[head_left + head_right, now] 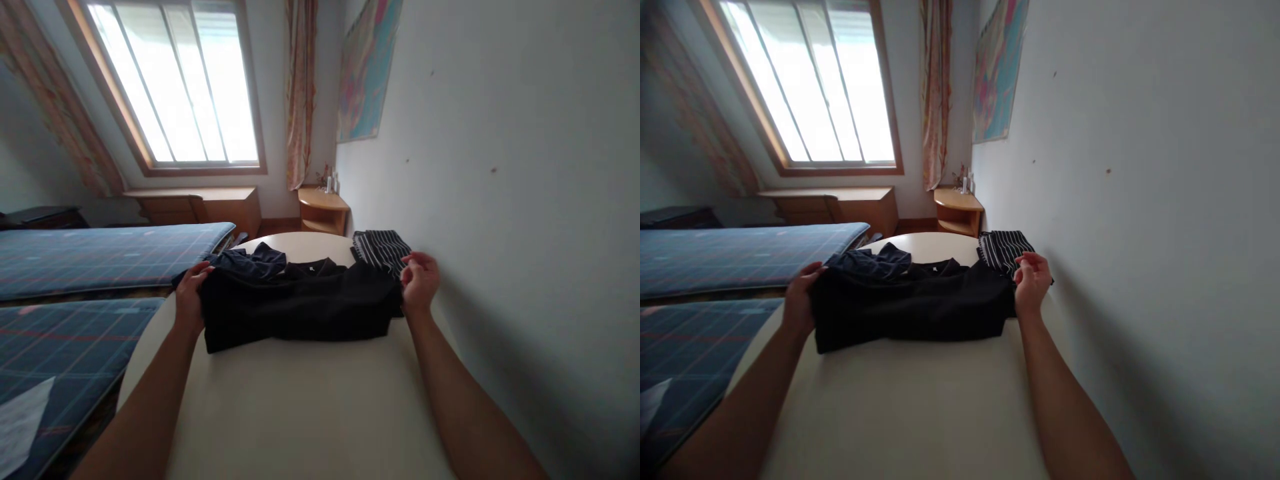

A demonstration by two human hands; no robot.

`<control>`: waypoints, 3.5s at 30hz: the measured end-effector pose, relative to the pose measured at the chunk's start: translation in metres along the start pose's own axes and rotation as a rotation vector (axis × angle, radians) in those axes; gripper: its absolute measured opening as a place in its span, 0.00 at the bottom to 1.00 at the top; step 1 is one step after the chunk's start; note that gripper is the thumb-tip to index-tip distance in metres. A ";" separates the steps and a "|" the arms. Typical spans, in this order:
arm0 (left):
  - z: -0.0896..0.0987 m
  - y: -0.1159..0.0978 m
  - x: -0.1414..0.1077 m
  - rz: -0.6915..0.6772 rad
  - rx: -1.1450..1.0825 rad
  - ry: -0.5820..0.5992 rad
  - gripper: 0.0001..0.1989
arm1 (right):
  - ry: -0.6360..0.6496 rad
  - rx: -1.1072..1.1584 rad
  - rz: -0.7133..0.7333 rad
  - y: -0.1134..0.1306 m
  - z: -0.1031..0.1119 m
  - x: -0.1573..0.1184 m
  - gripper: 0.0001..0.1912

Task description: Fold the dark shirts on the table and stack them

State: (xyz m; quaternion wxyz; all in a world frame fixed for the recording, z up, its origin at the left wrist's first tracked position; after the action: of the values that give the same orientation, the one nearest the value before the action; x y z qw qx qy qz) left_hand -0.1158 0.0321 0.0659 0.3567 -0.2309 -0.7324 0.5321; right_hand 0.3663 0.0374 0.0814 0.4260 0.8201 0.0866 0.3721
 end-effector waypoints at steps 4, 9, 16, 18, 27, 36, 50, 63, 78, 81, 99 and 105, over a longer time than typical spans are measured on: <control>-0.002 0.000 -0.004 -0.148 0.254 -0.071 0.16 | 0.104 -0.102 0.011 0.003 -0.001 -0.006 0.11; -0.016 -0.006 -0.023 -0.536 0.591 0.190 0.17 | 0.543 -0.353 0.210 0.015 -0.014 -0.026 0.12; -0.035 0.004 -0.042 -0.569 0.926 0.468 0.15 | 1.267 -0.527 0.387 0.011 -0.035 -0.068 0.26; -0.036 -0.002 -0.044 -0.513 0.924 0.452 0.15 | 1.341 -0.612 0.393 0.009 -0.038 -0.075 0.28; -0.041 -0.037 -0.071 0.001 0.456 1.065 0.29 | 1.483 -0.803 0.315 0.021 -0.040 -0.084 0.05; -0.031 0.014 -0.038 -0.506 0.946 0.535 0.20 | 1.930 -0.550 -0.320 0.050 -0.040 -0.107 0.08; -0.045 -0.010 -0.075 -0.236 0.544 1.149 0.20 | 1.256 -0.477 0.294 0.013 -0.045 -0.088 0.30; -0.033 0.026 -0.049 -0.341 1.233 0.642 0.24 | 1.267 -0.692 0.235 0.021 -0.049 -0.090 0.18; -0.050 0.010 -0.054 -0.447 1.069 0.717 0.17 | 1.083 -1.240 0.148 -0.027 -0.045 -0.077 0.18; -0.057 0.001 -0.043 -0.568 1.046 0.702 0.22 | 1.105 -1.297 0.183 -0.020 -0.055 -0.078 0.16; -0.146 -0.043 0.056 -0.847 1.320 0.370 0.30 | 0.793 -1.137 0.390 0.009 -0.180 -0.012 0.29; -0.161 0.019 0.035 -0.691 1.389 0.592 0.37 | 1.228 -1.207 0.175 -0.062 -0.167 -0.044 0.35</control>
State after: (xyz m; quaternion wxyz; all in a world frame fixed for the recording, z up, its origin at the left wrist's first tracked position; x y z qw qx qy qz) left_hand -0.0154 0.1627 0.0861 0.7392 0.1495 -0.1427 0.6410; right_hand 0.2317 0.1614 0.0702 0.6363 0.1113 0.0253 0.7630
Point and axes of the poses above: each hand's wrist, its own x-axis towards the middle knuckle, its own z-axis out of the back of the hand, y = z × x, the point moved 2 cm from there along x, towards the middle knuckle, and after that the axes turned 8 degrees about -y, right-handed, at the moved point
